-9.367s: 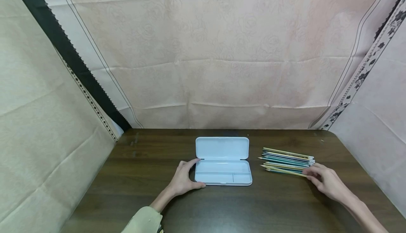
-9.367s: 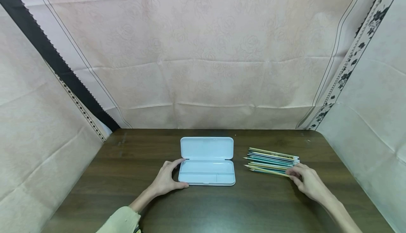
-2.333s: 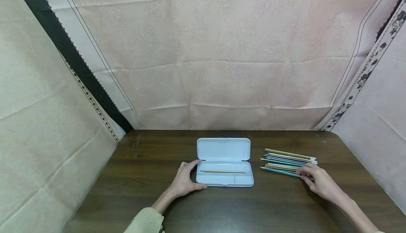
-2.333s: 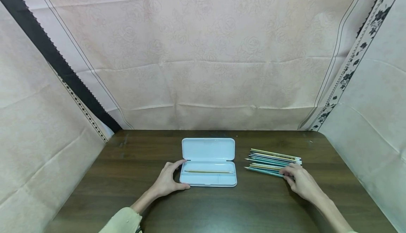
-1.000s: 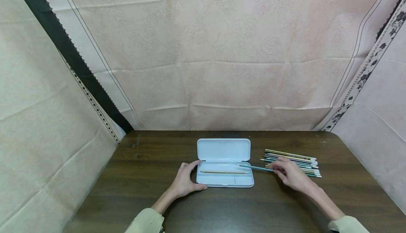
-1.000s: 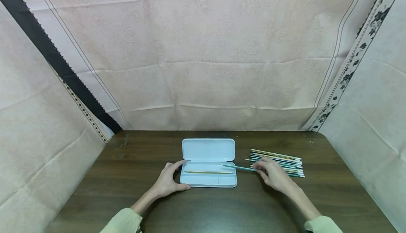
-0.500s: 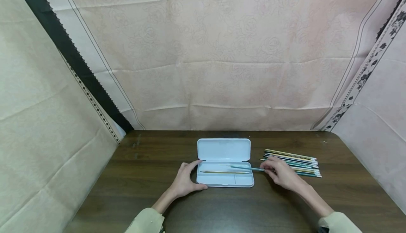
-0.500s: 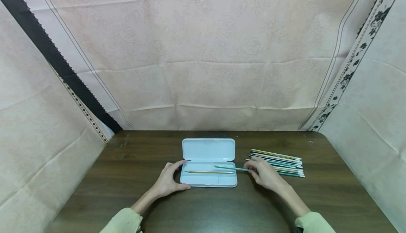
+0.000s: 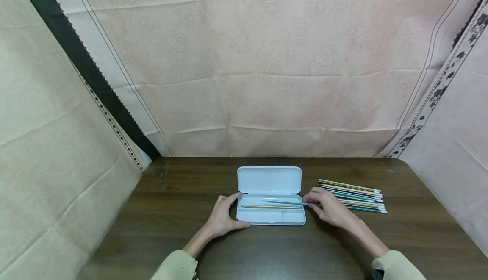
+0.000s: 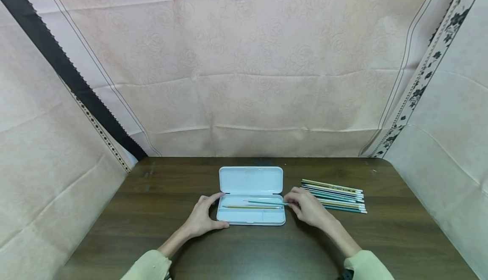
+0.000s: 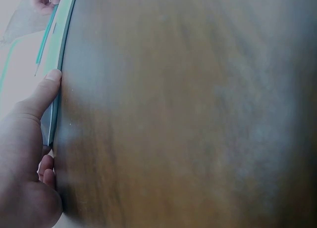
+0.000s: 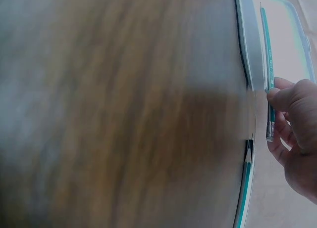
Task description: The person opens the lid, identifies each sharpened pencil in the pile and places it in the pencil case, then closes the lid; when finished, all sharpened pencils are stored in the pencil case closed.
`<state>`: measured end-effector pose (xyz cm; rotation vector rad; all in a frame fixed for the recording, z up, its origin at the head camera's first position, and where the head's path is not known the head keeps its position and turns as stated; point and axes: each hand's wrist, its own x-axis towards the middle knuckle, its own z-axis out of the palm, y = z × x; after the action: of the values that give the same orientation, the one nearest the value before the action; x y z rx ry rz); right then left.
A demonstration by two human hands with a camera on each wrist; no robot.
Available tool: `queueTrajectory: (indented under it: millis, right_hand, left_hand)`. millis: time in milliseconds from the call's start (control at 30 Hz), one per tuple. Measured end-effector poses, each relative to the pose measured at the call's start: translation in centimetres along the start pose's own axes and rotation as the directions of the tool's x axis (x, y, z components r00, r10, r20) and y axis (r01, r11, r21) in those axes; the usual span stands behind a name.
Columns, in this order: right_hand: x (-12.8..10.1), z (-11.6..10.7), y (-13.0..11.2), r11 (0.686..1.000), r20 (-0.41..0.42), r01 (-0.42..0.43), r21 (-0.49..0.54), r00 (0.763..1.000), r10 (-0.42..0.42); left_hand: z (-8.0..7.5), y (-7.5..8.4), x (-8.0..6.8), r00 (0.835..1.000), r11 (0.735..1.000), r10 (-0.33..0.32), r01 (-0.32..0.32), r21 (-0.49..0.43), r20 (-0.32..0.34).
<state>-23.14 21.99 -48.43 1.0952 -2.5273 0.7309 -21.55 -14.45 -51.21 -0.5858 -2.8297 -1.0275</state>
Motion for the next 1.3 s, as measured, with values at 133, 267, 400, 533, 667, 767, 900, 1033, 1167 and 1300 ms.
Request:
queueTrajectory:
  millis: [133, 267, 400, 533, 667, 767, 900, 1033, 1167, 1300]
  right_hand:
    - [0.4, 0.2, -0.2, 1.0, -0.004, 0.009, 0.005, 1.0, -0.009]
    - [0.8, 0.5, -0.4, 0.999, -0.002, 0.04, 0.015, 0.999, -0.04]
    - [1.1, 0.8, -0.7, 0.998, 0.012, 0.047, 0.03, 0.999, -0.048]
    - [1.5, 0.9, -1.2, 0.999, 0.026, 0.029, 0.038, 0.999, -0.03]
    - [1.8, 1.2, -1.5, 0.998, 0.029, 0.04, 0.04, 0.999, -0.041]
    - [2.1, 1.5, -1.6, 0.997, 0.03, 0.058, 0.046, 0.998, -0.059]
    - [2.5, 1.7, -1.8, 0.997, 0.042, 0.064, 0.049, 0.997, -0.066]
    - [2.8, 1.9, -2.2, 0.996, 0.05, 0.063, 0.056, 0.997, -0.066]
    - [3.1, 2.1, -2.3, 0.995, 0.051, 0.074, 0.066, 0.996, -0.078]
    - [3.3, 2.3, -2.3, 0.994, 0.061, 0.076, 0.077, 0.995, -0.08]
  left_hand:
    - [0.0, 0.0, 0.0, 1.0, 1.0, -0.001, 0.001, -0.001, -0.004]
    - [0.1, -0.1, -0.1, 1.0, 1.0, 0.007, -0.007, -0.005, -0.012]
    - [0.1, -0.1, -0.1, 0.999, 1.0, 0.024, -0.024, -0.009, -0.021]
    - [0.0, 0.1, -0.2, 1.0, 1.0, 0.019, -0.019, -0.014, -0.012]
    - [-0.1, 0.2, -0.2, 1.0, 1.0, 0.017, -0.017, -0.014, -0.01]
    - [-0.1, 0.2, -0.2, 1.0, 1.0, 0.015, -0.015, -0.012, -0.009]
    - [-0.1, 0.1, -0.2, 1.0, 1.0, 0.013, -0.014, -0.013, -0.007]
    - [-0.2, 0.3, -0.2, 1.0, 1.0, 0.008, -0.008, -0.019, -0.005]
    - [-0.2, 0.3, -0.2, 1.0, 1.0, 0.008, -0.008, -0.018, -0.005]
    - [-0.2, 0.3, -0.2, 1.0, 1.0, 0.002, -0.002, -0.018, -0.005]
